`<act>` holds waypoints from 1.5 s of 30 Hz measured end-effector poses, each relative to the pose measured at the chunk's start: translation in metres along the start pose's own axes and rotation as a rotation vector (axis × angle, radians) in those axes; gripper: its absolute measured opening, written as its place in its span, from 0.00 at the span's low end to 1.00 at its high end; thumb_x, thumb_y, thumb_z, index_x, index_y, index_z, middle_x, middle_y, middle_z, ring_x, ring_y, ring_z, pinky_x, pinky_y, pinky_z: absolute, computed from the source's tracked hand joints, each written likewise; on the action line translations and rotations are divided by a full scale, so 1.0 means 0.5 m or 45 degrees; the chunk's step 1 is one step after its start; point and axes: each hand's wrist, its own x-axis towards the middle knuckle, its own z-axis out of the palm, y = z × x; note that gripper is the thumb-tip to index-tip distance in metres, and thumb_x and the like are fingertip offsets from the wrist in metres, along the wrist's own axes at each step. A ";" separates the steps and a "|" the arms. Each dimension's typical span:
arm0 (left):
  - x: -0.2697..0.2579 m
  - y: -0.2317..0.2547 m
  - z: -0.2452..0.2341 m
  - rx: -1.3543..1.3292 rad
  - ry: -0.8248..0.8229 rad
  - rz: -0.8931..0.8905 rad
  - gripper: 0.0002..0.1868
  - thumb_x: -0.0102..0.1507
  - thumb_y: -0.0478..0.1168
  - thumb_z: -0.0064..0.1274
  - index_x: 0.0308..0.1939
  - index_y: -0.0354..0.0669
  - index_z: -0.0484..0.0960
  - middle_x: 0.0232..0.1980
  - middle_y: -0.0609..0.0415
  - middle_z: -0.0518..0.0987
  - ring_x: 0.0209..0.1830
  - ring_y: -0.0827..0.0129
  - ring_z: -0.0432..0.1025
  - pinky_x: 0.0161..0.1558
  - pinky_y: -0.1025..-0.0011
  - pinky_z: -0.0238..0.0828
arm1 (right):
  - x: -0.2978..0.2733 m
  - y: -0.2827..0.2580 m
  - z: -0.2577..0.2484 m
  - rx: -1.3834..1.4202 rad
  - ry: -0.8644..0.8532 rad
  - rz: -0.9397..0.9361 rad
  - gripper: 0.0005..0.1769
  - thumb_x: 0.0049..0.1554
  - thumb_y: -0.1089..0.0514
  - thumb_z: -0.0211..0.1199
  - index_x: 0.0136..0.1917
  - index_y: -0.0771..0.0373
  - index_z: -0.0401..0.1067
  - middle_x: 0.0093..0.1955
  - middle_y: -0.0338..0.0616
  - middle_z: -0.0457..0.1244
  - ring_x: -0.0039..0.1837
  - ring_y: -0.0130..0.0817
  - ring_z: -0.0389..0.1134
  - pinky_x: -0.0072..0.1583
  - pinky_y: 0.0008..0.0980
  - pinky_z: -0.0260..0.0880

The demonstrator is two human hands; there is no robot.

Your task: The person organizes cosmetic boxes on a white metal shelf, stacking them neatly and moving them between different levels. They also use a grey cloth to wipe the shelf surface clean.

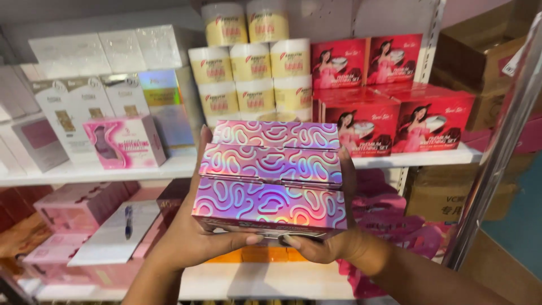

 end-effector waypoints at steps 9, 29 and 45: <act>-0.141 -0.048 0.059 -0.232 0.156 -0.407 0.79 0.47 0.33 0.73 0.83 0.47 0.24 0.81 0.44 0.58 0.76 0.65 0.60 0.71 0.63 0.60 | -0.056 -0.087 0.088 0.441 0.336 0.199 0.73 0.50 0.53 0.72 0.85 0.61 0.16 0.87 0.58 0.37 0.87 0.50 0.43 0.85 0.49 0.41; -0.409 -0.398 0.263 -0.099 0.244 -1.176 0.72 0.42 0.31 0.76 0.81 0.50 0.43 0.71 0.52 0.72 0.68 0.67 0.67 0.66 0.65 0.67 | -0.399 0.043 0.232 0.176 0.062 0.429 0.69 0.48 0.49 0.75 0.83 0.62 0.27 0.84 0.71 0.32 0.85 0.69 0.35 0.80 0.56 0.39; -0.362 -0.525 0.348 -0.204 0.306 -1.182 0.79 0.38 0.28 0.73 0.82 0.60 0.34 0.79 0.57 0.61 0.76 0.69 0.58 0.71 0.67 0.56 | -0.519 0.145 0.314 0.801 0.305 0.974 0.75 0.42 0.63 0.77 0.84 0.62 0.24 0.78 0.53 0.47 0.74 0.39 0.57 0.71 0.42 0.62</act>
